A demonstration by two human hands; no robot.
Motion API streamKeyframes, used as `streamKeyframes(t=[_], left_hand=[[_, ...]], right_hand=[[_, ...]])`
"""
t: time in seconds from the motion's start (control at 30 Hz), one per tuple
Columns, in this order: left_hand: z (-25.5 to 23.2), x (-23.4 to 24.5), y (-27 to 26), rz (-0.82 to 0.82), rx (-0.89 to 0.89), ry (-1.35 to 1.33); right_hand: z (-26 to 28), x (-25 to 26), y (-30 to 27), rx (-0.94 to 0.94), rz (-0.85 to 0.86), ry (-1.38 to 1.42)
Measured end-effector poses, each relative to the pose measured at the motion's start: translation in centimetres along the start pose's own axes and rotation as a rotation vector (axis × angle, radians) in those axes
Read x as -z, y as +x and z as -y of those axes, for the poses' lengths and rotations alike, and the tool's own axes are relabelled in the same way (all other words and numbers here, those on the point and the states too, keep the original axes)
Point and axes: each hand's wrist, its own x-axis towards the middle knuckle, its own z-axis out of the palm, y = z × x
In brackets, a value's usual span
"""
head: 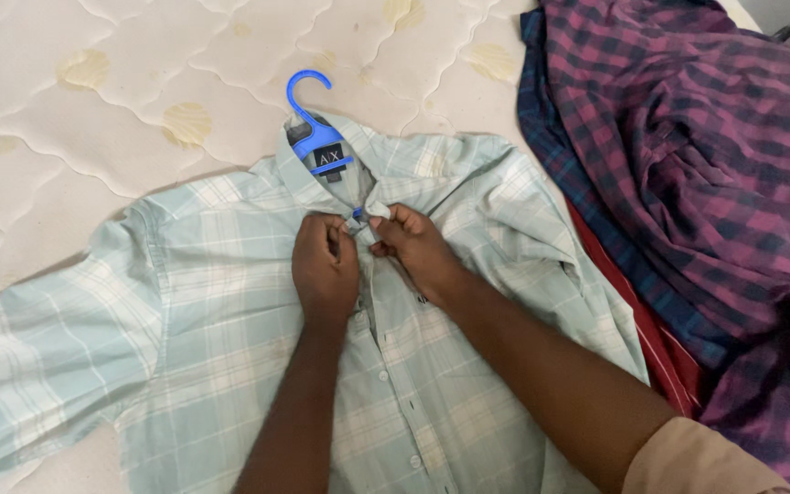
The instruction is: The person lays a light blue plaid shirt on a mattress, buttons it, and places a blue hanger inside the collar. They smooth the shirt and sleeves, then continue buttoning the front placket while the shirt rests on the mattress.
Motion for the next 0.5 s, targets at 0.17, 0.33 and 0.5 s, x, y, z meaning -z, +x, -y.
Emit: streamKeyframes(t=[0.17,0.33,0.5], left_hand=[[0.7,0.1,0.0,0.025,-0.08,-0.016],[1.3,0.0,0.0,0.016,-0.089,-0.045],[2.0,-0.1,0.2,0.05,0.013,-0.099]], right_hand=[[1.3,-0.6,-0.5,0.006,0.131,0.074],[1.8,-1.2,-1.6,-0.017,0.139,-0.131],[0.0,-2.2,-0.8,0.118,-0.055,-0.129]])
